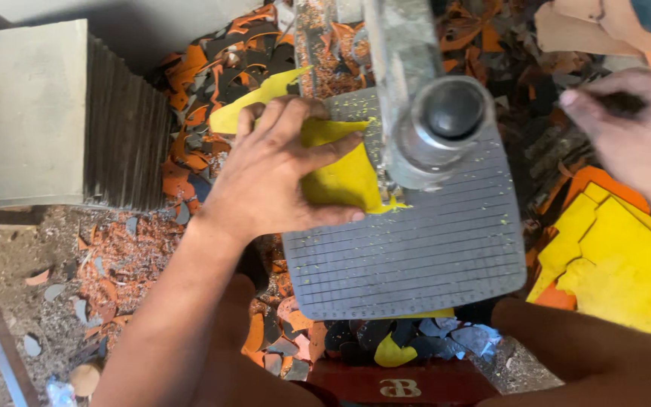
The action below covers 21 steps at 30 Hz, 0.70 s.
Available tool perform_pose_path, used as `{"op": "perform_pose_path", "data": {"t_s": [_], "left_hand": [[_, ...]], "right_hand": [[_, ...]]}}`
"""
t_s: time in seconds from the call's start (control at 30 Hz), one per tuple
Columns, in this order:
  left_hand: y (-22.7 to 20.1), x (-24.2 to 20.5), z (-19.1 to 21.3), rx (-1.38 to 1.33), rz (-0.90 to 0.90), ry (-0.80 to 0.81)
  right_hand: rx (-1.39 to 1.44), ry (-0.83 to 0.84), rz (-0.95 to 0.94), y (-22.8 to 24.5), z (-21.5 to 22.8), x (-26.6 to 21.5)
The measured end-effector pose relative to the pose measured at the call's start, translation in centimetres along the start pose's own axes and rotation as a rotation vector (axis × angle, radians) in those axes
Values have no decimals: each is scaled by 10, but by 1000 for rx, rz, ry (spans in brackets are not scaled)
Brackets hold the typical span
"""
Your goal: The person uses a vertical band saw to cut yellow foam sheets into shoe sole shapes. They guide the foam through the blade, rotate the pieces to follow the outline, and remove the cut shapes as they are completed.
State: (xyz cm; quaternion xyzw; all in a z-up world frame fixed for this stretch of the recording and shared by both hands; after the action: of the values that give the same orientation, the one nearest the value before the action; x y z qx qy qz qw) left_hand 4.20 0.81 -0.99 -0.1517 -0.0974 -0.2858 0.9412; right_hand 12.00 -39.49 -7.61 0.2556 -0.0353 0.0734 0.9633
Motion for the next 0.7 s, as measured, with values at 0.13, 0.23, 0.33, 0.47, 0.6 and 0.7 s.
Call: {"op": "perform_pose_path", "data": {"t_s": [0.13,0.23,0.33,0.47,0.6,0.7], "left_hand": [[-2,0,-2,-15,-4,9],[-2,1,-4,23,56,90],[-3,4,-8,28,33,79],[-7,5,-10,-379,188,76],[-14,2,-7,-464,189,-13],[-12,-1,-10,-466,261,-18]], "right_hand": [[-439,782,-162,-130,-87,8],[-282,830,-198,-192,-170,-32],[-45,427,-389,-211,-225,-66],[-74,239,-312,-186,-269,-83],[-260,365,-148,-145,-295,-59],[-338,429,-162,-138,-314,-54]]}}
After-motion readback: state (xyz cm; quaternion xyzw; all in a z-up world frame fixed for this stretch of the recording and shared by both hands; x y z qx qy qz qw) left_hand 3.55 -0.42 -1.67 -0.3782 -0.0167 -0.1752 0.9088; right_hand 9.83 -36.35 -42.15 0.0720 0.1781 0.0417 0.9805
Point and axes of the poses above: each hand's wrist, its own x-axis towards the middle knuckle, its own z-axis out of the back of the hand, y = z × x, the point moved 2 cm from there along x, towards the middle knuckle
